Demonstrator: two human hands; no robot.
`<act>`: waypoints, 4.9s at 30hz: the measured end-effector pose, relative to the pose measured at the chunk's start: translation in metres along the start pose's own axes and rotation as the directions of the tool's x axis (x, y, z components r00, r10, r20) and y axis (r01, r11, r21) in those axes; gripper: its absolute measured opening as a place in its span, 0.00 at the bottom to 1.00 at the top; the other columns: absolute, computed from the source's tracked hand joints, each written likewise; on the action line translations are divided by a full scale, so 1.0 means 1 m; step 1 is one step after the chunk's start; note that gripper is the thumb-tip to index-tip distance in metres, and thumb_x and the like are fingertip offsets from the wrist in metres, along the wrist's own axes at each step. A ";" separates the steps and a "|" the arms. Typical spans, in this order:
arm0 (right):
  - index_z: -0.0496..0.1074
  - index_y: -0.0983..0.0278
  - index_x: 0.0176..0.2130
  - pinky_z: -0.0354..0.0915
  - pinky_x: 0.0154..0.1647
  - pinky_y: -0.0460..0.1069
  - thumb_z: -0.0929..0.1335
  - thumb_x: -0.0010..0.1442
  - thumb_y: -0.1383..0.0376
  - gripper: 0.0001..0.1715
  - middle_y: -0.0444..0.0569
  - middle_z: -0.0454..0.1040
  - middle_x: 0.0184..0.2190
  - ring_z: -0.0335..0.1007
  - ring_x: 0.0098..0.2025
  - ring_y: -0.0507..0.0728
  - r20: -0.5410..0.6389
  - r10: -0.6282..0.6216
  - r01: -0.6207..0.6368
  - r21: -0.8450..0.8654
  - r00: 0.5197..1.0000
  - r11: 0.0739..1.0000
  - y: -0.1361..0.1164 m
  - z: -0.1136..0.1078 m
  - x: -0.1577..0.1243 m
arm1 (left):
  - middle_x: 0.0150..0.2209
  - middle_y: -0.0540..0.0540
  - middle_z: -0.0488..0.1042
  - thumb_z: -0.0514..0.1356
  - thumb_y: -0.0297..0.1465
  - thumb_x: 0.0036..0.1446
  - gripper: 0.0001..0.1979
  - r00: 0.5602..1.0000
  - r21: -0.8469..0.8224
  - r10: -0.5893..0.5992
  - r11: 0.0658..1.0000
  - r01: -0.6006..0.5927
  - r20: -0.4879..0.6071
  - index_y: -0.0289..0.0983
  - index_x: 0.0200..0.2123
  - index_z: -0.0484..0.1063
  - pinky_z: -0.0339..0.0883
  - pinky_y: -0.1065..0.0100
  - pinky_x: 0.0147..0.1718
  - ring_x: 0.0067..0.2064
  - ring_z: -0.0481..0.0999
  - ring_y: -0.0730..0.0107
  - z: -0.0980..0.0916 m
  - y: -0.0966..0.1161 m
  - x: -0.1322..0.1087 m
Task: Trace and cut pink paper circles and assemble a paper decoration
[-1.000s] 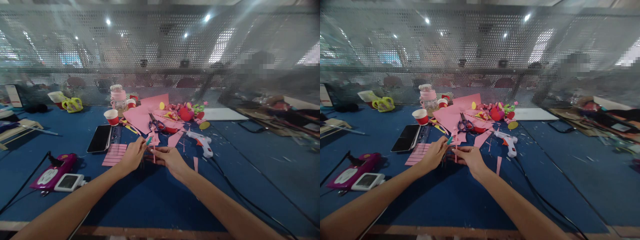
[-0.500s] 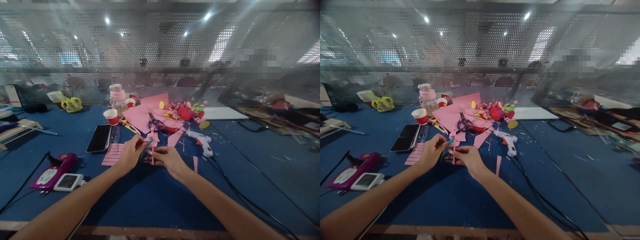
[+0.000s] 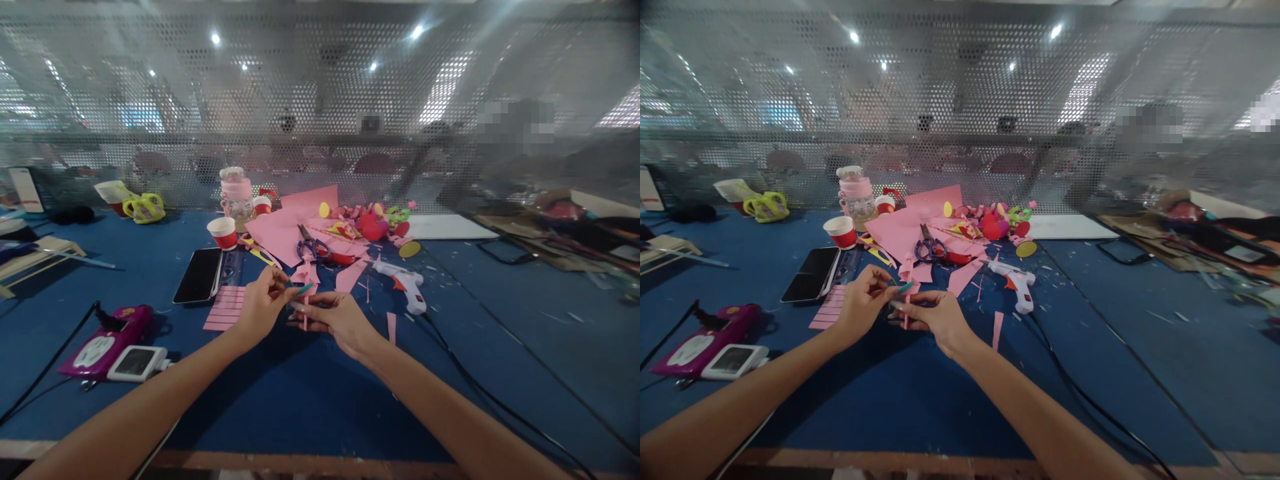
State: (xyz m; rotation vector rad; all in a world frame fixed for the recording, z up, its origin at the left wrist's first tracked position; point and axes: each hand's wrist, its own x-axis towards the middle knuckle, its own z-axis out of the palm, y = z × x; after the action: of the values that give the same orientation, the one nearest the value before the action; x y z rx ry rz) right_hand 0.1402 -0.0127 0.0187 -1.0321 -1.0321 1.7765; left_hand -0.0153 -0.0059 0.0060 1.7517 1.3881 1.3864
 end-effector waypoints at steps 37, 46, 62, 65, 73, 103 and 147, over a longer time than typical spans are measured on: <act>0.72 0.69 0.27 0.71 0.30 0.48 0.77 0.30 0.62 0.22 0.47 0.75 0.21 0.75 0.25 0.56 0.018 0.008 -0.007 -0.085 1.000 0.996 -0.003 -0.003 -0.002 | 0.20 0.56 0.60 0.54 0.34 0.53 0.09 0.946 0.033 0.083 0.995 -0.098 0.314 0.36 0.25 0.60 0.52 0.75 0.21 0.22 0.59 0.79 -0.003 0.003 0.006; 0.74 0.70 0.29 0.71 0.32 0.50 0.77 0.29 0.61 0.24 0.48 0.75 0.21 0.75 0.26 0.57 0.085 -0.012 0.018 -0.074 0.996 0.997 -0.004 -0.007 0.000 | 0.19 0.56 0.59 0.54 0.35 0.53 0.10 0.959 -0.018 0.057 0.998 -0.055 0.279 0.36 0.25 0.60 0.51 0.76 0.20 0.21 0.58 0.80 -0.001 0.001 0.004; 0.72 0.70 0.27 0.71 0.33 0.52 0.77 0.30 0.60 0.22 0.48 0.75 0.21 0.75 0.26 0.59 0.104 -0.027 0.033 -0.062 0.994 0.998 0.001 -0.006 0.002 | 0.20 0.56 0.58 0.52 0.35 0.55 0.11 0.969 -0.004 0.063 0.998 -0.063 0.239 0.36 0.24 0.58 0.51 0.75 0.21 0.22 0.57 0.80 0.001 0.004 0.000; 0.72 0.70 0.27 0.71 0.33 0.52 0.77 0.29 0.58 0.25 0.48 0.74 0.21 0.75 0.27 0.59 0.099 -0.028 0.034 -0.054 0.995 0.998 0.002 -0.007 0.003 | 0.19 0.56 0.58 0.52 0.36 0.55 0.12 0.972 -0.003 0.070 0.997 -0.071 0.225 0.36 0.23 0.57 0.50 0.75 0.21 0.21 0.57 0.80 0.002 0.006 -0.002; 0.70 0.69 0.25 0.71 0.31 0.52 0.77 0.26 0.59 0.26 0.46 0.74 0.22 0.74 0.25 0.58 0.041 -0.023 0.025 -0.065 0.999 0.998 0.003 -0.005 0.004 | 0.19 0.56 0.55 0.51 0.37 0.56 0.13 0.978 0.006 0.062 0.998 -0.064 0.199 0.37 0.22 0.56 0.49 0.74 0.21 0.21 0.55 0.80 0.006 0.007 -0.005; 0.73 0.69 0.27 0.69 0.28 0.49 0.75 0.34 0.56 0.22 0.48 0.75 0.20 0.74 0.24 0.57 0.182 -0.073 0.102 -0.153 0.981 0.983 0.002 -0.002 0.003 | 0.19 0.52 0.68 0.55 0.38 0.53 0.16 0.966 0.048 0.011 0.999 -0.025 0.258 0.34 0.20 0.71 0.54 0.73 0.23 0.23 0.63 0.76 0.003 0.008 0.002; 0.73 0.69 0.26 0.69 0.28 0.49 0.75 0.33 0.57 0.21 0.47 0.75 0.20 0.73 0.23 0.56 0.240 -0.053 0.096 -0.173 0.969 0.980 0.003 0.001 0.001 | 0.21 0.52 0.68 0.58 0.36 0.49 0.11 0.976 -0.123 -0.054 0.989 0.081 0.209 0.34 0.23 0.66 0.59 0.74 0.23 0.24 0.66 0.76 0.004 0.008 0.001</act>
State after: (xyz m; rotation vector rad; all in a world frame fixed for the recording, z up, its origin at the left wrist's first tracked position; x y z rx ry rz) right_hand 0.1387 -0.0126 0.0163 -0.8929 -1.3848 1.7964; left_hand -0.0085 -0.0068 0.0120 1.6935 1.2066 1.1956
